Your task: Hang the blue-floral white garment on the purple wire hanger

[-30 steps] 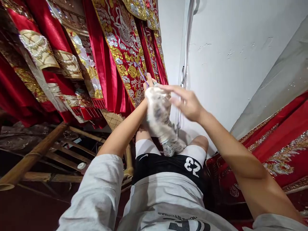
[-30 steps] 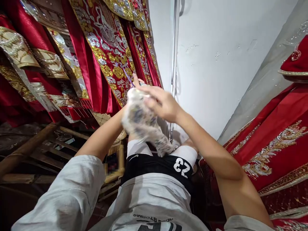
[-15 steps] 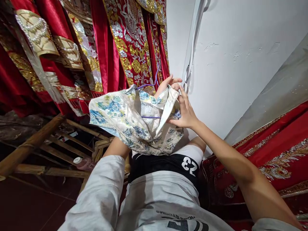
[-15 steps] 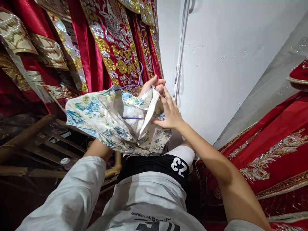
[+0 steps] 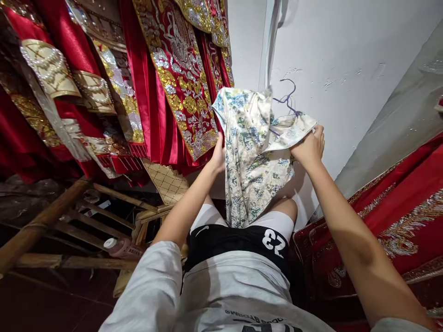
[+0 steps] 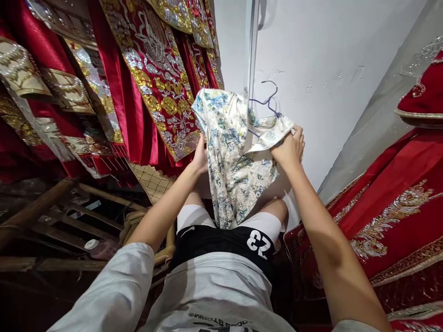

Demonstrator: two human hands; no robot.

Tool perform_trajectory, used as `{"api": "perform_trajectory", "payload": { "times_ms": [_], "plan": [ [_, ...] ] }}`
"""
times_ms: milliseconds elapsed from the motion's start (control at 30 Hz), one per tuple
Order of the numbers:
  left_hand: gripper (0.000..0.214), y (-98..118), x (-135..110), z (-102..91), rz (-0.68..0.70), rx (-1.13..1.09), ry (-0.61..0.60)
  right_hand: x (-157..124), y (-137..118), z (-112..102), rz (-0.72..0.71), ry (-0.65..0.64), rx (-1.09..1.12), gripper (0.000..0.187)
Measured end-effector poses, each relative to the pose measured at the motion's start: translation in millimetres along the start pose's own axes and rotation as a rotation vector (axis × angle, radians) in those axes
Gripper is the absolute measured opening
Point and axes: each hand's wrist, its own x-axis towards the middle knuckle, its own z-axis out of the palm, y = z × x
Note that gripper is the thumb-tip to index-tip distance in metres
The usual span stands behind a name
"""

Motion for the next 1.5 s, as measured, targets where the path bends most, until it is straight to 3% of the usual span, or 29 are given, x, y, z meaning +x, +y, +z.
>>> {"api": "perform_trajectory", "payload": {
  "times_ms": [100, 200, 267, 333, 400, 433, 467, 533, 600, 633, 700, 767, 833, 1033, 1133, 1233, 1333, 1500],
  "plan": [
    [0.074, -36, -15, -7.6, -0.043, 0.079, 0.035, 5, -2, 9, -0.068, -0.041, 0.029, 0.066],
    [0.073, -81, -35, -9.3, -0.007, 0.210, 0.116, -1, -12, 19, -0.315, -0.097, 0.210, 0.081],
    [0.076, -110, -52, -7.0, 0.024, 0.184, 0.152, -8, -22, 14, -0.463, -0.241, 0.367, 0.083],
    [0.075, -132, -67, -3.5, 0.015, 0.107, 0.177, -19, -33, 1, -0.528, -0.469, 0.543, 0.074],
    [0.076, -146, -78, -0.6, -0.017, 0.069, 0.202, -36, -41, -10, -0.489, -0.642, 0.763, 0.062],
    [0.076, -149, -82, 0.5, -0.028, 0.071, 0.212, -48, -42, -11, -0.430, -0.653, 0.888, 0.058],
    [0.076, -151, -85, 1.3, -0.034, 0.084, 0.221, -63, -42, -6, -0.338, -0.611, 1.011, 0.054],
    [0.076, -151, -89, 2.9, -0.039, 0.118, 0.228, -96, -38, 17, -0.065, -0.302, 1.207, 0.050],
    [0.074, -148, -92, 5.1, -0.024, 0.145, 0.233, -127, -30, 53, 0.254, -0.115, 1.174, 0.047],
    [0.072, -146, -93, 6.7, -0.013, 0.156, 0.237, -139, -27, 71, 0.379, -0.117, 1.104, 0.048],
    [0.065, -144, -95, 10.6, 0.008, 0.185, 0.253, -154, -23, 95, 0.490, -0.294, 1.061, 0.053],
    [0.058, -143, -97, 15.4, 0.030, 0.220, 0.273, -159, -21, 101, 0.468, -0.424, 1.065, 0.055],
    [0.057, -144, -97, 20.7, 0.057, 0.239, 0.274, -157, -20, 95, 0.392, -0.461, 1.076, 0.053],
    [0.058, -145, -99, 28.6, 0.049, 0.220, 0.188, -153, -14, 76, 0.355, -0.467, 1.045, 0.048],
    [0.058, -142, -102, 26.8, 0.046, 0.204, 0.178, -154, -10, 73, 0.308, -0.396, 1.023, 0.043],
    [0.058, -138, -104, 23.1, 0.027, 0.197, 0.259, -155, -7, 67, 0.254, -0.306, 1.006, 0.033],
    [0.048, -135, -105, 16.7, 0.002, 0.165, 0.417, -156, -5, 61, 0.274, -0.243, 0.976, 0.028],
    [0.035, -135, -105, -0.2, 0.058, 0.148, 0.590, -158, -6, 59, 0.270, -0.145, 0.960, 0.026]
  ]
}}
